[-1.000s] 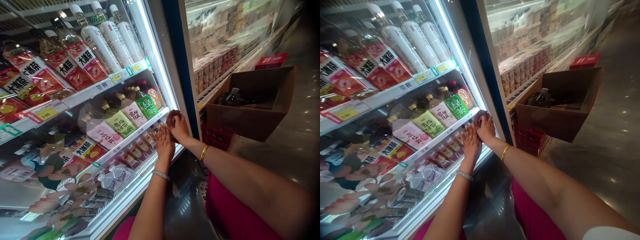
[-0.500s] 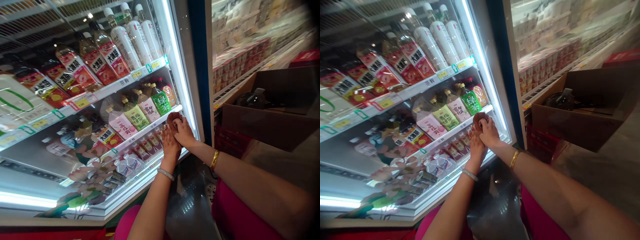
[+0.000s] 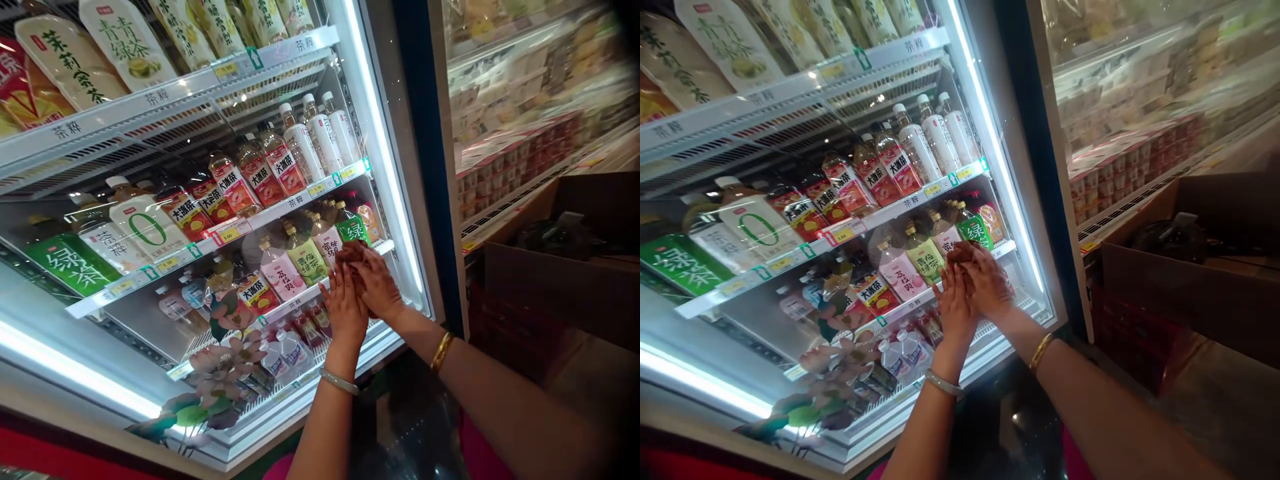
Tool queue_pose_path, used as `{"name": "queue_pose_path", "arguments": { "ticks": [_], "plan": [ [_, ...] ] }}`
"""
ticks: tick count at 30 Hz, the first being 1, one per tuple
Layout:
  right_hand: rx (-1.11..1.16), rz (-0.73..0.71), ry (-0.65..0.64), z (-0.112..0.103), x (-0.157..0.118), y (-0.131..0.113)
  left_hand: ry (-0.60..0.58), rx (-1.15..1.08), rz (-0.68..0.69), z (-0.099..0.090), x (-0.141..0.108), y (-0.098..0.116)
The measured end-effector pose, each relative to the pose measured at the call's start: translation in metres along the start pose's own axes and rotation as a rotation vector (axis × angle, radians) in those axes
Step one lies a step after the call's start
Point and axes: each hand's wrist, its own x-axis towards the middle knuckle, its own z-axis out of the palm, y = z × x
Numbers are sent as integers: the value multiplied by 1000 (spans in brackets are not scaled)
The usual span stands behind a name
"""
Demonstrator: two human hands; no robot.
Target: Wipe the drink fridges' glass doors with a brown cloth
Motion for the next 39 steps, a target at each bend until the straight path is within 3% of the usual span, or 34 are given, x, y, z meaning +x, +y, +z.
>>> {"name": "queue_pose_path", "arguments": {
  "ticks": [2, 5, 7, 9, 13, 16, 21, 23, 26, 28, 31, 34, 37, 39],
  "plan": [
    [-18, 57, 65, -11, 12, 22, -28, -1, -17, -5, 4, 3],
    [-70, 252, 263, -25, 29, 57, -40, -6, -21, -15, 8, 8],
    [-93, 337, 356, -23, 33, 64, -20, -3, -2, -20, 9, 9],
    [-98, 327, 368, -12, 29, 52, 14, 0, 3, -23, 10, 9],
    [-75, 117, 216, 12, 14, 11, 49, 14, 1, -25, 11, 5],
    [-69, 25, 160, 8, 19, 15, 44, 45, -23, -27, 14, 3],
    [-131, 159, 368, -2, 36, 43, 46, 74, -60, -34, 17, 1],
    [-150, 141, 374, 8, 32, 31, 53, 79, -52, -34, 17, -2],
    [-157, 32, 289, 24, 19, 0, 64, 90, -47, -32, 15, -9],
    [-153, -34, 227, 26, 18, -7, 58, 89, -49, -32, 13, -13],
    [-118, -20, 224, 16, 29, 12, 31, 71, -76, -36, 11, -15],
    [-69, 155, 368, 11, 40, 27, 28, 53, -97, -41, 9, -17],
    [-78, 183, 398, 21, 33, 6, 36, 47, -96, -45, 6, -23],
    [-92, 23, 302, 27, 24, -20, 38, 53, -98, -48, 5, -28]
  ]
}}
